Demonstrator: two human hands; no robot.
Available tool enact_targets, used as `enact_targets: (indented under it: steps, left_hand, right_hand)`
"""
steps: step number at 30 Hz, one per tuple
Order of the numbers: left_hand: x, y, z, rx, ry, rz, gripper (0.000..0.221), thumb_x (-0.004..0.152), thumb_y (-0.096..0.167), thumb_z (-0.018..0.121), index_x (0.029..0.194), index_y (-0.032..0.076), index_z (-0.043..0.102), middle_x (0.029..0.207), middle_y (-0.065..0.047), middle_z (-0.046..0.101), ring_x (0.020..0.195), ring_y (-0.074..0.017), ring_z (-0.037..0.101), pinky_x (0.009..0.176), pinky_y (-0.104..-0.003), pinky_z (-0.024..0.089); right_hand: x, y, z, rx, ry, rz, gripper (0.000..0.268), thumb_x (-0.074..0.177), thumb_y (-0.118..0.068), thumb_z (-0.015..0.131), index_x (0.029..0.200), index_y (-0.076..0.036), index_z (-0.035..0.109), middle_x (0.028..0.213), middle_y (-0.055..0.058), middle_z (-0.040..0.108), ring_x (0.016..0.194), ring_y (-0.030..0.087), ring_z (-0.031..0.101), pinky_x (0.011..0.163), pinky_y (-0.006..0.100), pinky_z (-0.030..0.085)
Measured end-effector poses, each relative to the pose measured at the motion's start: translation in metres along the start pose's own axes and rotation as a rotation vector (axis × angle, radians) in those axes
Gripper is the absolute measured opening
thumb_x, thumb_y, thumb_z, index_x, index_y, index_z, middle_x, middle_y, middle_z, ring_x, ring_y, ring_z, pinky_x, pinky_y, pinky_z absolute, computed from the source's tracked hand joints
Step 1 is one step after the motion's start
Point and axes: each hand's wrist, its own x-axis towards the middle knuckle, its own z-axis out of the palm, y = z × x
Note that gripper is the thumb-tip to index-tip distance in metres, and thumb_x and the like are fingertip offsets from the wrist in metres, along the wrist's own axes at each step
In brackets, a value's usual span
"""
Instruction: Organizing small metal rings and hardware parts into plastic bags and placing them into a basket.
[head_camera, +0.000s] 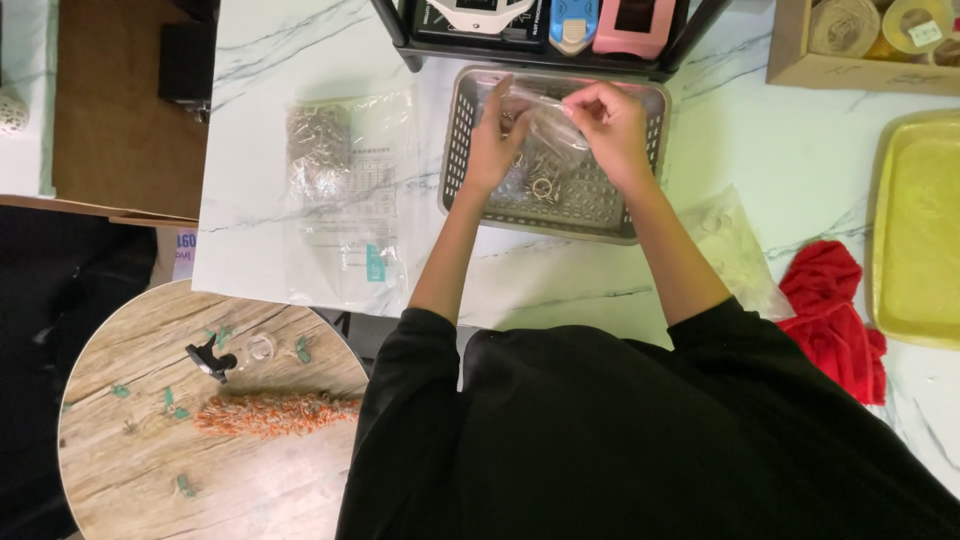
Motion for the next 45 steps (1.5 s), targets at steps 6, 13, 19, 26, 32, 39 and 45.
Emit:
enact_targets:
  steps: [6, 13, 19, 26, 32, 39, 45]
  left_hand:
    - [-0.021, 0.021, -0.028, -0.288, 0.135, 0.001, 0.022, 0.102, 0.007, 0.076, 0.123, 0.005, 0.069, 0.108, -0.003, 0.058, 0.085, -0.0064, 0.057, 0.072, -0.023, 0.052]
    - [-0.071, 0.103, -0.077, -0.222, 0.165, 0.231, 0.004, 0.108, 0.003, 0.067, 0.109, 0.006, 0.064, 0.120, -0.008, 0.072, 0.109, -0.0105, 0.061, 0.095, -0.028, 0.051]
    - [-0.129, 0.119, -0.098, -0.151, 0.227, -0.211, 0.012, 0.106, 0.009, 0.068, 0.113, 0.002, 0.062, 0.073, -0.004, 0.065, 0.068, -0.0037, 0.051, 0.061, -0.020, 0.044]
    - [-0.201, 0.066, -0.110, -0.353, 0.335, -0.272, 0.010, 0.106, 0.007, 0.066, 0.111, 0.000, 0.061, 0.087, 0.002, 0.071, 0.078, -0.0003, 0.059, 0.067, -0.017, 0.046]
    - [-0.233, 0.057, -0.103, -0.340, 0.219, -0.349, 0.021, 0.099, 0.006, 0.070, 0.117, -0.002, 0.061, 0.102, -0.005, 0.072, 0.096, -0.0078, 0.064, 0.085, -0.023, 0.051]
    - [-0.229, 0.059, -0.093, -0.201, 0.174, -0.301, 0.018, 0.102, 0.007, 0.069, 0.116, -0.003, 0.070, 0.117, -0.011, 0.077, 0.113, -0.0174, 0.071, 0.102, -0.031, 0.054]
    - [-0.125, 0.092, -0.086, -0.297, 0.145, -0.256, 0.021, 0.107, 0.014, 0.059, 0.120, -0.001, 0.066, 0.115, -0.008, 0.075, 0.108, -0.0158, 0.073, 0.094, -0.029, 0.057]
  right_hand:
    - [-0.007, -0.072, -0.011, -0.012, -0.200, -0.153, 0.009, 0.100, 0.003, 0.077, 0.105, -0.001, 0.071, 0.095, 0.001, 0.072, 0.079, 0.005, 0.059, 0.072, 0.020, 0.046]
    - [-0.026, -0.121, -0.003, 0.013, -0.304, -0.277, 0.014, 0.100, 0.005, 0.078, 0.110, -0.001, 0.070, 0.104, 0.006, 0.073, 0.092, 0.010, 0.065, 0.083, 0.023, 0.051]
    - [-0.066, -0.126, 0.043, -0.100, -0.677, -0.468, 0.049, 0.076, -0.013, 0.084, 0.116, 0.007, 0.064, 0.108, 0.017, 0.070, 0.092, 0.024, 0.064, 0.082, 0.031, 0.051]
    - [-0.100, -0.090, 0.077, -0.173, -0.657, -0.066, 0.017, 0.096, -0.012, 0.076, 0.110, -0.003, 0.073, 0.100, 0.010, 0.076, 0.084, 0.019, 0.072, 0.071, 0.032, 0.055]
    - [-0.118, -0.064, 0.081, -0.109, -0.780, -0.216, 0.017, 0.096, -0.002, 0.068, 0.113, -0.001, 0.072, 0.109, 0.012, 0.076, 0.096, 0.024, 0.075, 0.083, 0.033, 0.058]
    - [-0.115, -0.081, 0.061, -0.113, -0.675, -0.144, 0.018, 0.098, 0.000, 0.066, 0.114, -0.002, 0.073, 0.106, 0.010, 0.078, 0.089, 0.019, 0.077, 0.077, 0.031, 0.060]
    - [-0.075, -0.068, 0.013, -0.175, -0.258, -0.303, 0.006, 0.109, -0.001, 0.064, 0.114, 0.000, 0.066, 0.107, 0.013, 0.075, 0.086, 0.013, 0.069, 0.072, 0.029, 0.055]
